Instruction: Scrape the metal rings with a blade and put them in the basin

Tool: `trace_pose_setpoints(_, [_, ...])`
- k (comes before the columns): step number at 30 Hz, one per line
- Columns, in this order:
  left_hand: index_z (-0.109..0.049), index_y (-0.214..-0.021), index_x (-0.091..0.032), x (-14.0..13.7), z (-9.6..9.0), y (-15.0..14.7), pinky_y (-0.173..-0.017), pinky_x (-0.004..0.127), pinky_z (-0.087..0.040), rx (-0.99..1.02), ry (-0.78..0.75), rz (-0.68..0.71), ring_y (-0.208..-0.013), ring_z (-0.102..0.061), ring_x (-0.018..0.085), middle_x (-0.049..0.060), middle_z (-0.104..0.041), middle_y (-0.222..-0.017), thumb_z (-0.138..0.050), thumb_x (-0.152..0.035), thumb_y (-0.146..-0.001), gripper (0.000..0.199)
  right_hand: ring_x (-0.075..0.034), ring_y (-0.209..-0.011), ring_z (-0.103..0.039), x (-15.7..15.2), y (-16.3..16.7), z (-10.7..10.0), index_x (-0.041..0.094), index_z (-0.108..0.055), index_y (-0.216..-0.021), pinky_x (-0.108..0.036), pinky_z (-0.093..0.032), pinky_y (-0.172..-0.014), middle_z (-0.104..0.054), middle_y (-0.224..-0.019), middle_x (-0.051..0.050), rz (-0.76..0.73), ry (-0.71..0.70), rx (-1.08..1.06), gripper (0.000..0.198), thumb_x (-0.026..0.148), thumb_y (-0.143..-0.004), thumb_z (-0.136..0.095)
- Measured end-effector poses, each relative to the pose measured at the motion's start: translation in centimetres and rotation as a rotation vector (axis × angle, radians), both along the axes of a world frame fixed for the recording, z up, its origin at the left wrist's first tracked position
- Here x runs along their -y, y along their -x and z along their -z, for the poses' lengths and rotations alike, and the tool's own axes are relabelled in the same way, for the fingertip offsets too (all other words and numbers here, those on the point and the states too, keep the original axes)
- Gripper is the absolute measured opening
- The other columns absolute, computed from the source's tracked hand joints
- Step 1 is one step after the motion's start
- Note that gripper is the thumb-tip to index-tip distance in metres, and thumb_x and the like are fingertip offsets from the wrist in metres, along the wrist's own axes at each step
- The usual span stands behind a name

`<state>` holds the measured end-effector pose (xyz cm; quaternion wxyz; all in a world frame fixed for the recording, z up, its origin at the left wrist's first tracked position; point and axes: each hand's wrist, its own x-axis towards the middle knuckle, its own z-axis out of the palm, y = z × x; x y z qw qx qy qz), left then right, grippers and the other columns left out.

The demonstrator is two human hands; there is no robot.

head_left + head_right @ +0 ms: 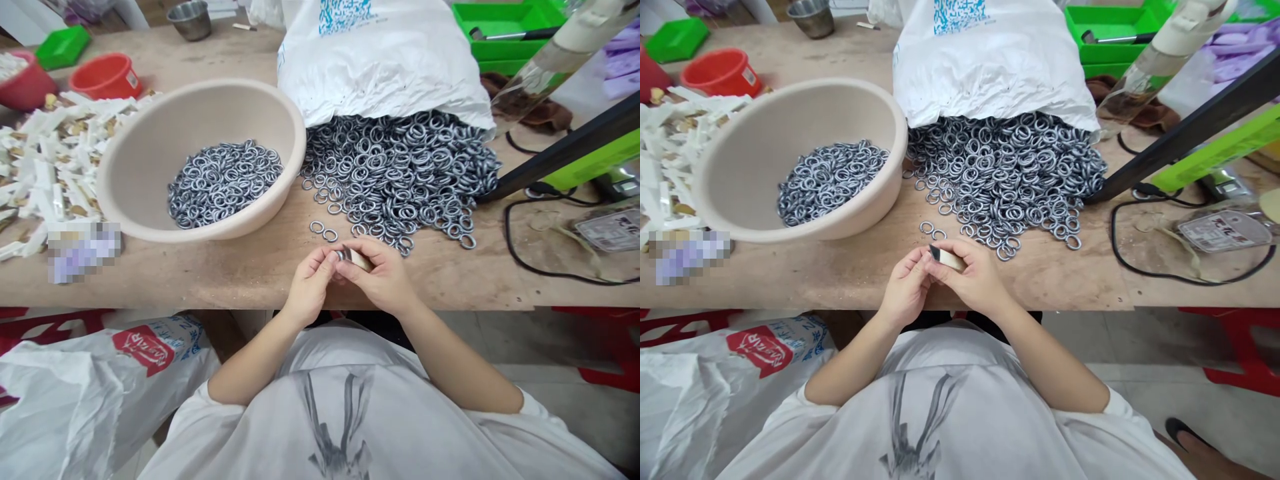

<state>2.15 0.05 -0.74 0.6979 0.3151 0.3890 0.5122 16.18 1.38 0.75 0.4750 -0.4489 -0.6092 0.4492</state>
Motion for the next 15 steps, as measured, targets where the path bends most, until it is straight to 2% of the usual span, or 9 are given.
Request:
trace_pose_setpoints(3, [-0.065, -0.086, -0.018, 0.2, 0.0, -0.2, -0.062, 0.022, -0.048, -0.037, -0.006, 0.019, -0.062, -0.052, 0.009, -0.002, -0.058, -0.07, -0.073, -0.056, -0.08, 0.04, -0.017, -0.073, -0.06, -0.4, 0.1, 0.0, 0.02, -0.071, -0.088, -0.032, -0.047, -0.07, -0.064, -0.077, -0.002, -0.046, 0.015, 0.045, 0.036, 0.056, -0.084, -0.071])
trace_pose_setpoints(6, [-0.061, -0.075, -0.017, 0.2, 0.0, -0.2, -0.056, 0.02, -0.044, -0.063, 0.006, -0.005, -0.057, -0.048, 0.008, -0.003, -0.053, -0.064, -0.072, -0.057, -0.081, 0.042, -0.016, -0.068, -0.059, -0.5, -0.1, 0.0, 0.019, -0.068, -0.085, -0.03, -0.045, -0.066, -0.063, -0.074, -0.002, -0.022, 0.007, 0.086, 0.043, 0.061, -0.09, -0.061])
trace_pose_setpoints(8, [-0.057, -0.069, -0.017, 0.2, -0.2, -0.1, -0.053, 0.019, -0.041, -0.042, 0.027, -0.031, -0.055, -0.045, 0.008, -0.004, -0.05, -0.06, -0.072, -0.057, -0.081, 0.044, -0.015, -0.067, -0.056, -0.2, -0.4, -0.1, 0.018, -0.065, -0.082, -0.029, -0.04, -0.064, -0.061, -0.072, -0.002, 0.006, -0.103, 0.211, 0.046, 0.063, -0.093, -0.056])
trace_pose_setpoints(11, [-0.054, -0.066, -0.017, 0.1, -0.7, -0.1, -0.052, 0.019, -0.04, -0.003, 0.05, -0.067, -0.054, -0.042, 0.007, -0.004, -0.048, -0.06, -0.076, -0.056, -0.077, 0.046, -0.013, -0.06, -0.048, 0.4, -0.8, -0.5, 0.019, -0.055, -0.071, -0.028, -0.03, -0.058, -0.052, -0.065, 0.0, -0.046, -0.3, 0.458, 0.048, 0.059, -0.097, -0.049])
trace_pose_setpoints(15, [-0.054, -0.066, -0.017, 0.1, -1.0, -0.3, -0.052, 0.019, -0.037, 0.018, 0.086, -0.105, -0.055, -0.039, 0.007, -0.005, -0.047, -0.061, -0.081, -0.055, -0.07, 0.048, -0.012, -0.058, -0.042, 1.1, -0.6, -0.8, 0.021, -0.046, -0.067, -0.029, -0.026, -0.057, -0.047, -0.062, 0.002, -0.07, -0.393, 0.62, 0.048, 0.055, -0.101, -0.043])
